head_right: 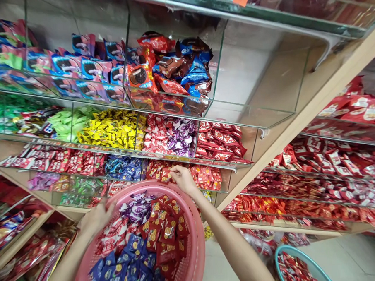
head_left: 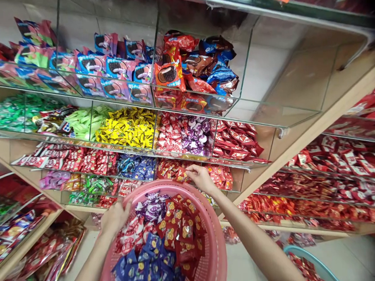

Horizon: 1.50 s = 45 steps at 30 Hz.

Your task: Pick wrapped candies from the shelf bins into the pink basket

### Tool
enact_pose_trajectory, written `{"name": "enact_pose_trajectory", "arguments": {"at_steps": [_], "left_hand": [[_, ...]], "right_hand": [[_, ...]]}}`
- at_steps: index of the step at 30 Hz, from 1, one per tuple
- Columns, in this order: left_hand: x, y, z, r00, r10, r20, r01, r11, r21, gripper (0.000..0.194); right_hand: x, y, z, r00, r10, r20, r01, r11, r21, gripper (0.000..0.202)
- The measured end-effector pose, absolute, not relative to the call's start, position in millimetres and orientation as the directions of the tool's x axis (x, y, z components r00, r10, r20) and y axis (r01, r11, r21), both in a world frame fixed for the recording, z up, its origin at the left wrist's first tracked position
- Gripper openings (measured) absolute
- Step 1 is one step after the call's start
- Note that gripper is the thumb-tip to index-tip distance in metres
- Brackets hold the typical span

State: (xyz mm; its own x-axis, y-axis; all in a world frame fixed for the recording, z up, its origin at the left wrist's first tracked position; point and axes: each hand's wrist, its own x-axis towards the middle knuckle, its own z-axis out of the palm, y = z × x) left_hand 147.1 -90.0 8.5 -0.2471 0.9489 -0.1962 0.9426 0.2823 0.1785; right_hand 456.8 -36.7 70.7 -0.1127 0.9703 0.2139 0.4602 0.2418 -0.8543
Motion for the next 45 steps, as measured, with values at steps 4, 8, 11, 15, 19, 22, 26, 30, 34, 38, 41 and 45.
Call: {"name": "enact_pose_trajectory", "arguments": {"at_steps": [4, 8, 11, 15, 19, 22, 26, 30, 34, 38, 41, 45], "left_hand": [[145.6, -88.2, 5.4, -0.247, 0.949, -0.194, 0.942, 0.282, 0.180, 0.065], [143.7, -86.5, 1.8, -0.237, 0.952, -0.194, 0.947, 0.271, 0.170, 0.066], [143.5, -86.0, 1.7, -0.236, 0.951, -0.199, 0.948, 0.270, 0.170, 0.066], [145.3, -86.7, 5.3, -0.228, 0.955, -0.191, 0.951, 0.261, 0.169, 0.066], [146.7, -88.4, 9.3, -0.234, 0.953, -0.194, 0.951, 0.265, 0.159, 0.066], [146.8, -89.1, 10.4, -0.239, 0.950, -0.201, 0.950, 0.271, 0.154, 0.066], [146.8, -89.2, 10.9, -0.241, 0.948, -0.207, 0.948, 0.276, 0.157, 0.066], [147.0, -89.1, 11.3, -0.238, 0.949, -0.207, 0.947, 0.274, 0.166, 0.065], [146.4, -87.8, 9.1, -0.243, 0.947, -0.210, 0.946, 0.279, 0.163, 0.066], [145.2, -87.4, 6.8, -0.239, 0.947, -0.214, 0.948, 0.275, 0.158, 0.068], [145.2, -88.4, 7.5, -0.234, 0.950, -0.205, 0.949, 0.269, 0.162, 0.067], [146.1, -89.2, 9.1, -0.243, 0.950, -0.195, 0.947, 0.276, 0.164, 0.067]], "right_hand": [[476.0, -86.4, 82.2, -0.402, 0.915, -0.021, 0.317, 0.118, -0.941, 0.024], [491.8, -121.3, 72.2, -0.548, 0.758, -0.354, 0.373, -0.158, -0.914, 0.030], [495.7, -136.4, 62.0, -0.556, 0.698, -0.451, 0.447, -0.207, -0.870, 0.024], [493.3, -149.1, 54.4, -0.538, 0.673, -0.507, 0.537, -0.189, -0.822, 0.015], [490.7, -154.9, 53.7, -0.478, 0.693, -0.540, 0.649, -0.135, -0.748, 0.010], [489.0, -156.0, 56.6, -0.427, 0.756, -0.497, 0.789, 0.042, -0.613, 0.012], [484.0, -158.2, 59.3, -0.373, 0.860, -0.349, 0.905, 0.254, -0.342, 0.019], [475.5, -161.6, 60.6, -0.330, 0.871, -0.364, 0.943, 0.287, -0.168, 0.024], [466.3, -163.2, 63.2, -0.276, 0.891, -0.360, 0.950, 0.310, 0.040, 0.027], [458.7, -164.7, 63.9, -0.282, 0.875, -0.394, 0.930, 0.351, 0.114, 0.031], [456.5, -165.1, 62.7, -0.271, 0.869, -0.415, 0.926, 0.352, 0.132, 0.032], [460.6, -159.8, 64.7, -0.272, 0.877, -0.395, 0.927, 0.350, 0.139, 0.032]]}}
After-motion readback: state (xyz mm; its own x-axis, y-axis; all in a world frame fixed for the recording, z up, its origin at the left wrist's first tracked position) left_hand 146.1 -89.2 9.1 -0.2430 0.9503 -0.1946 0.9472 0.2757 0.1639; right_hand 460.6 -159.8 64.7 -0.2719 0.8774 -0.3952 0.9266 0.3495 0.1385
